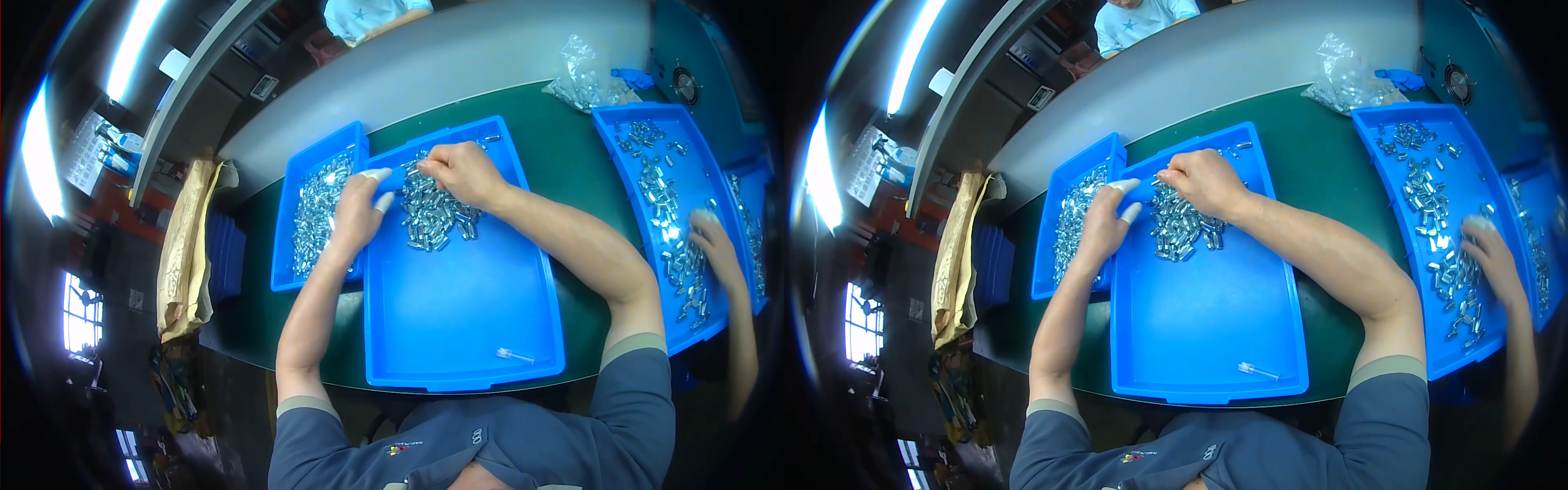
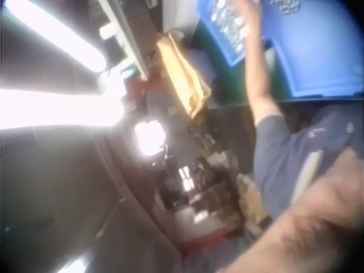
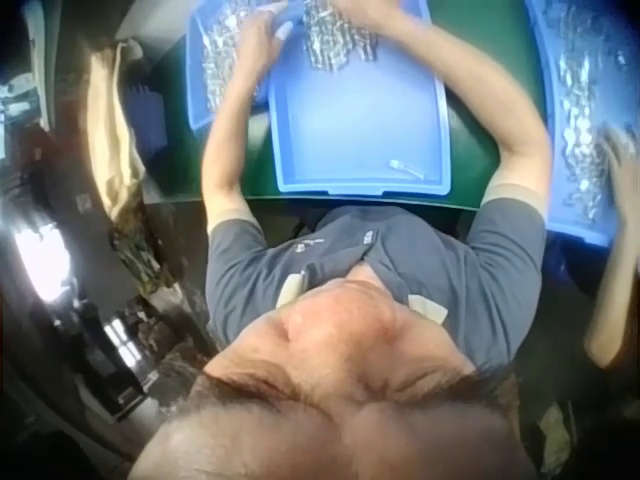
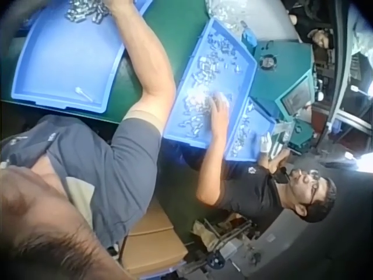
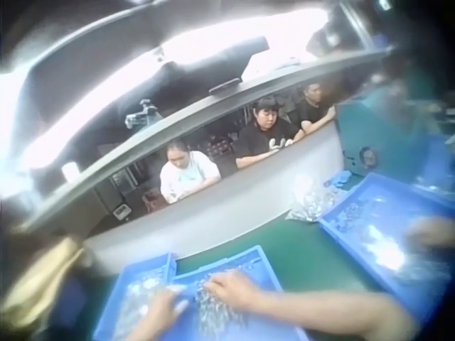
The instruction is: The person sorts small silver metal components by hand, placing them into blue plastic trays at a manual workstation.
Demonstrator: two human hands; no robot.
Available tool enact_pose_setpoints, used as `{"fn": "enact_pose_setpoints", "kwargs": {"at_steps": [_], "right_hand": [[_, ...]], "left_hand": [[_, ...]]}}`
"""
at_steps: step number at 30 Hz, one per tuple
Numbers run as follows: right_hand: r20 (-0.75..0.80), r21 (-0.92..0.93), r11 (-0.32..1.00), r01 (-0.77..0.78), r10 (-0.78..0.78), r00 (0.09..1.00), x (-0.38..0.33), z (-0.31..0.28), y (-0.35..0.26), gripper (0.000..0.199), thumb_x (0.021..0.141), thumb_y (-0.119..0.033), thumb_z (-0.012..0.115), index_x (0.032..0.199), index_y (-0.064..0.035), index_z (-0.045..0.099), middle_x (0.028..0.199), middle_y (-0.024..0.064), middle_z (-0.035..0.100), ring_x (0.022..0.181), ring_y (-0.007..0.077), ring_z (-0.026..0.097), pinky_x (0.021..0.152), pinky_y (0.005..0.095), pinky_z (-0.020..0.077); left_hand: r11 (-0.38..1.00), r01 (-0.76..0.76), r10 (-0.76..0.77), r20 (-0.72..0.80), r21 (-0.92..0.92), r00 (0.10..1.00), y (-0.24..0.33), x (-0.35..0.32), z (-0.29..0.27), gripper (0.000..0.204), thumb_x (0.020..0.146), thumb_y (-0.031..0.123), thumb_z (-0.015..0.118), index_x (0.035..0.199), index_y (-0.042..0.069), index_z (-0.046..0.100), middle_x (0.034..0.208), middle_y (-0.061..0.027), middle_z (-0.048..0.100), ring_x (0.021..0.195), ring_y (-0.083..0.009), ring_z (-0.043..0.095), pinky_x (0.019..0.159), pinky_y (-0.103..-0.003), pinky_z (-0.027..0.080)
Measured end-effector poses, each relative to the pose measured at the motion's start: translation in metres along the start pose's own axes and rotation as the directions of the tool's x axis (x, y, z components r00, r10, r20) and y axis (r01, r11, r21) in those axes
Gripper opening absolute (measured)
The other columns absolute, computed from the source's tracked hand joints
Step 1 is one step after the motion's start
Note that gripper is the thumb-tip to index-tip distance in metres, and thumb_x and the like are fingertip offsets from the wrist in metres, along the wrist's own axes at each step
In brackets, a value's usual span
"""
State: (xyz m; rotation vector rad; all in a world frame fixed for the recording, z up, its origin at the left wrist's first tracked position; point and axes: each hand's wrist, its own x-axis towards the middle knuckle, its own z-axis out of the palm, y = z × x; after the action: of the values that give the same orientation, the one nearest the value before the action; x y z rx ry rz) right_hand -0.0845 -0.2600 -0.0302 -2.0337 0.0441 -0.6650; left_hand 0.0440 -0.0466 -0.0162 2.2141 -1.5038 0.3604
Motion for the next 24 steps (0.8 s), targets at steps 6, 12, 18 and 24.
{"fn": "enact_pose_setpoints", "kwargs": {"at_steps": [6,12,18,24], "right_hand": [[-0.024,-0.054,0.998,0.031,-0.033,0.999,0.003,0.002,0.007,0.033,0.098,-0.028,0.067,0.078,-0.0013,0.069,0.062,0.0084,0.065,0.056,0.0177,0.061,0.056,0.0359,0.0463],[0.007,-0.043,0.999,-0.003,0.004,1.000,0.007,0.004,0.000,0.032,0.098,-0.028,0.067,0.083,-0.0001,0.072,0.062,0.0076,0.066,0.056,0.0155,0.061,0.054,0.0342,0.0459],[0.014,-0.095,0.995,-0.039,0.040,0.999,-0.001,0.001,0.000,0.029,0.098,-0.027,0.067,0.085,-0.0013,0.073,0.063,0.0064,0.067,0.057,0.0143,0.062,0.054,0.0333,0.0462],[0.060,-0.112,0.992,-0.050,0.057,0.997,-0.003,0.007,0.001,0.027,0.097,-0.027,0.068,0.089,-0.0027,0.074,0.065,0.0064,0.068,0.058,0.0142,0.063,0.056,0.0325,0.0469]], "left_hand": [[0.990,-0.038,0.002,0.249,0.138,0.968,0.003,0.012,0.015,0.029,0.082,0.011,0.076,0.110,0.006,0.072,0.100,-0.0155,0.069,0.100,-0.0372,0.064,0.088,-0.047,0.051],[0.986,-0.031,-0.007,0.231,0.161,0.973,-0.014,0.024,0.022,0.022,0.079,0.010,0.076,0.100,0.009,0.073,0.090,-0.0134,0.067,0.093,-0.0353,0.065,0.082,-0.048,0.051],[0.973,0.195,-0.173,0.174,-0.120,0.970,-0.006,0.021,0.015,0.016,0.087,0.010,0.076,0.100,0.003,0.070,0.099,-0.0143,0.074,0.092,-0.0327,0.071,0.080,-0.040,0.055],[0.958,0.062,-0.045,0.067,-0.279,0.997,-0.001,0.017,0.010,0.019,0.087,0.010,0.077,0.103,0.001,0.071,0.099,-0.0136,0.074,0.095,-0.0293,0.072,0.083,-0.040,0.056]]}}
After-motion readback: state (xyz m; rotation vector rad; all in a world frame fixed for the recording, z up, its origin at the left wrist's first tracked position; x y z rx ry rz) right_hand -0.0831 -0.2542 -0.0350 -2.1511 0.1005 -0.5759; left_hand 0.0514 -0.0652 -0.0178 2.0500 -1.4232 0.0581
